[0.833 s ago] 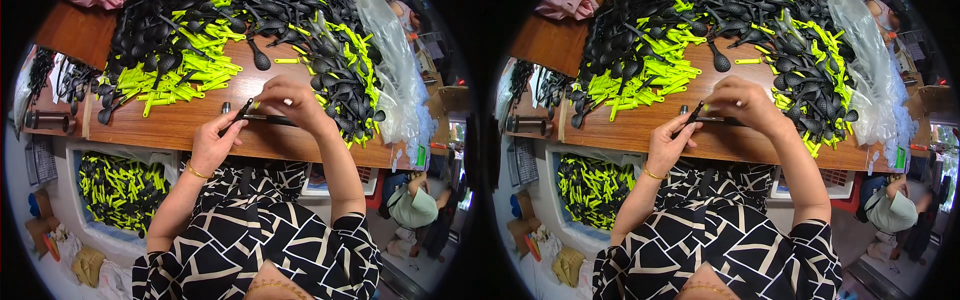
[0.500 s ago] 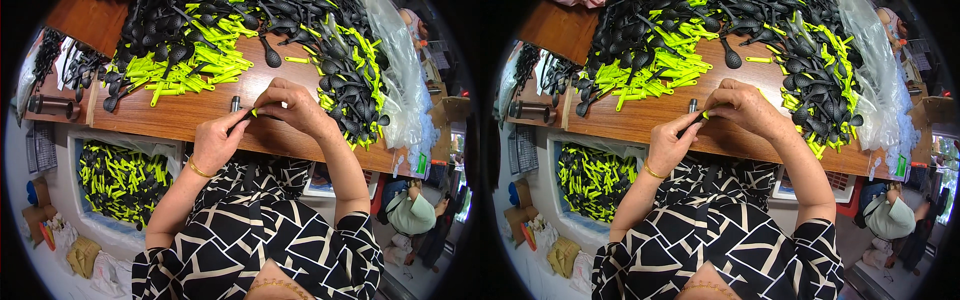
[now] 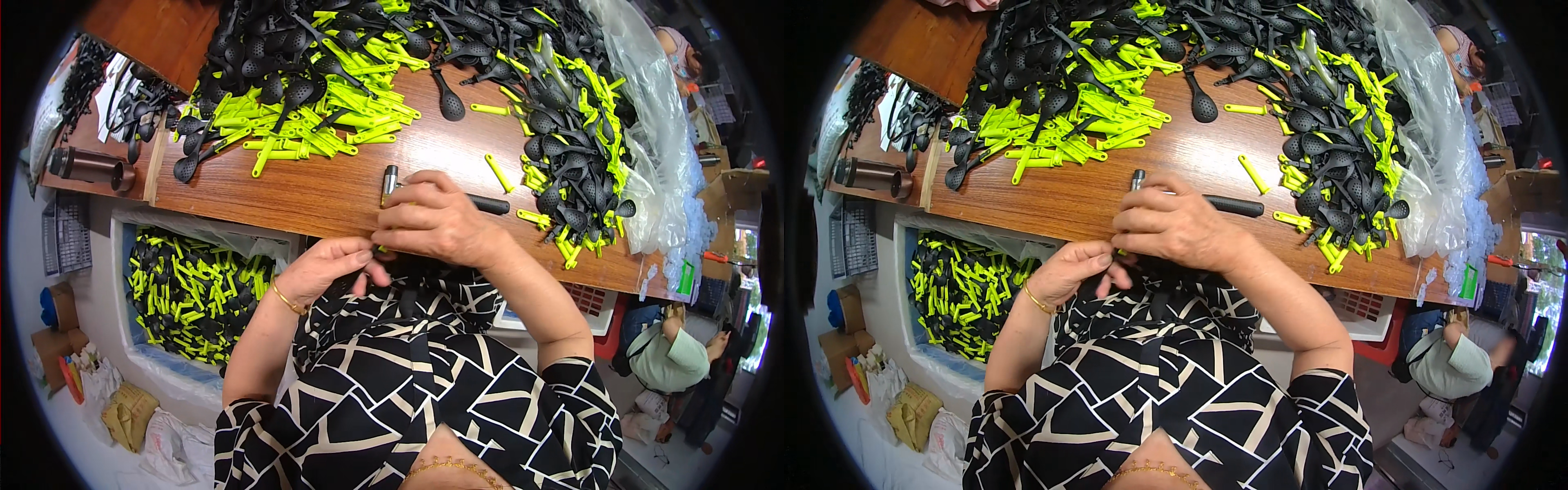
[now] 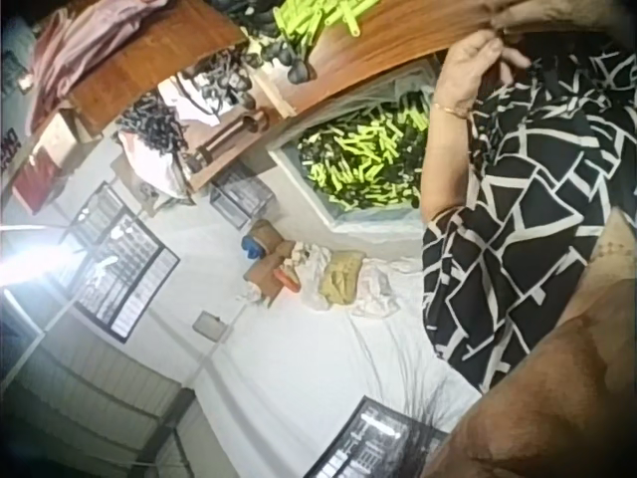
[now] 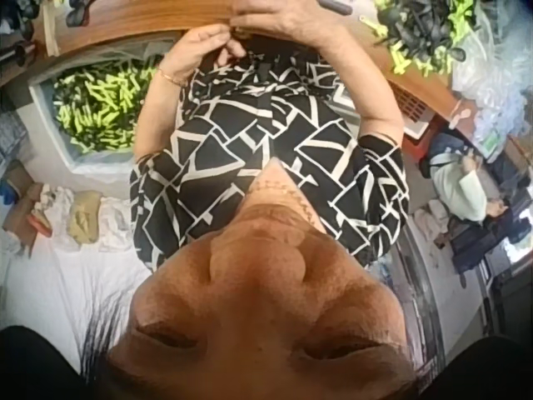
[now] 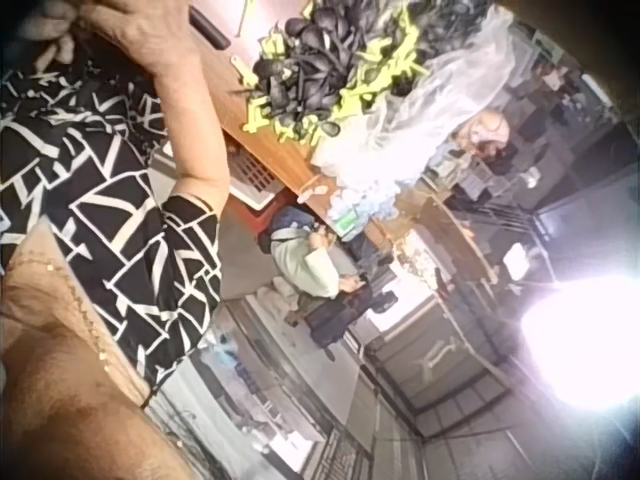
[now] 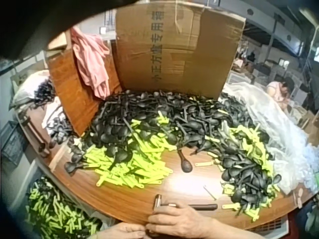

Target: The person assembles kitchen utensils by inserting black perforated spoon heads into neon green plastic handles. They use a small hammer to tap the components together securely. The person works at a wooden table covered with piles of loose parts and finished utensils.

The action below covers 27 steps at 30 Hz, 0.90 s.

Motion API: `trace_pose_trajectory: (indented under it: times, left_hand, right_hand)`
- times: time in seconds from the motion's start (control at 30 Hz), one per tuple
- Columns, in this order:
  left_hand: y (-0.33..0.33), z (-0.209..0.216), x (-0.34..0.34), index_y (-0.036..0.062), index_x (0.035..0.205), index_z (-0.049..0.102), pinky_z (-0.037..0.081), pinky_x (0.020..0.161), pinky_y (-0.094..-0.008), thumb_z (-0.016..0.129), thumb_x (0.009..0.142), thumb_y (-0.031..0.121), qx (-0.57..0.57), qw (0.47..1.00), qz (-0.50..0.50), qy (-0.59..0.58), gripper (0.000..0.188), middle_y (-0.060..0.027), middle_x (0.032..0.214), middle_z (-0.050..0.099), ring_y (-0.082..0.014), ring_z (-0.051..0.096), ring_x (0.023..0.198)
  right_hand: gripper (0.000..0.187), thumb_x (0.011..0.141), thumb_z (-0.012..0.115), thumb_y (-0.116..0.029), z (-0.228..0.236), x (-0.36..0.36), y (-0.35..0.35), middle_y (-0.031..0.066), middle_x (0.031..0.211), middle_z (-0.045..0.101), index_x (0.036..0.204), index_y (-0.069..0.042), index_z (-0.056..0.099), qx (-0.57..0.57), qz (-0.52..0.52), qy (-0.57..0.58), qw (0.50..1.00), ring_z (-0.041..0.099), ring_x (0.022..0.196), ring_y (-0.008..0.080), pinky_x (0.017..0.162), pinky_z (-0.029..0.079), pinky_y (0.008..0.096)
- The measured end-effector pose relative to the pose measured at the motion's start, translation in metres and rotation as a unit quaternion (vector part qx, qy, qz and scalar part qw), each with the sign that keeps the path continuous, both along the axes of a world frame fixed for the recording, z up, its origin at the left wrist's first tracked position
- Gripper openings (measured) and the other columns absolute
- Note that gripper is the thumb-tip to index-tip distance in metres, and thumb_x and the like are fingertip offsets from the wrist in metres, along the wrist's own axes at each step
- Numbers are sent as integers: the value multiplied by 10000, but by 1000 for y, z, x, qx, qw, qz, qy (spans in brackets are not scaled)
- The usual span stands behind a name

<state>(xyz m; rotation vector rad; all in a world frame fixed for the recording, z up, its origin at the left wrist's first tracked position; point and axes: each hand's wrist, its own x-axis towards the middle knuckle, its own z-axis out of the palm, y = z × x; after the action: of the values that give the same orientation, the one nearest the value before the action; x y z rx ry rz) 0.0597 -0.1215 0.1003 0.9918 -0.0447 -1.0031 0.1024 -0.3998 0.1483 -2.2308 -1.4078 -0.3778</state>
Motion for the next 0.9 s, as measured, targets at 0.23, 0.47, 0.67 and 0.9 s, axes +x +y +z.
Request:
trace_pose_trajectory:
  times: [0.23, 0.47, 0.67, 0.9]
  left_hand:
    - [-6, -29, -53, -2, 1187, 688, 574, 673, -246, 595, 1125, 178, 137, 961, 238, 4, 212, -107, 952, 773, -135, 707, 694]
    - [-20, -27, -60, -44, 1223, 680, 563, 662, -249, 590, 1128, 197, 150, 952, 266, -29, 275, -117, 948, 764, -143, 692, 676]
    - [-18, -22, -54, -36, 1224, 702, 560, 662, -241, 619, 1115, 201, 172, 953, 249, -27, 274, -128, 1015, 791, -133, 696, 673]
    - [-15, -24, -55, -26, 1229, 710, 563, 652, -240, 627, 1112, 206, 157, 954, 254, -14, 274, -129, 1019, 796, -125, 697, 677]
  right_hand:
    - [249, 874, 671, -236, -47, 5, 48, -34, 1059, 675, 1098, -193, 768, -62, 30, 24, 997, 628, 1133, 194, 1069, 455, 455]
    - [164, 898, 769, -140, -39, 40, 15, 57, 1004, 737, 1061, -127, 778, 56, -120, 88, 987, 691, 1016, 275, 932, 528, 440]
    - [270, 924, 747, -99, -47, 114, 7, 183, 1035, 734, 1185, -56, 689, -22, -268, 79, 960, 699, 1026, 420, 891, 568, 489]
    - [253, 957, 597, -29, -45, 117, -4, 184, 1131, 686, 1205, -61, 636, -140, -249, 22, 958, 695, 1088, 378, 917, 569, 471]
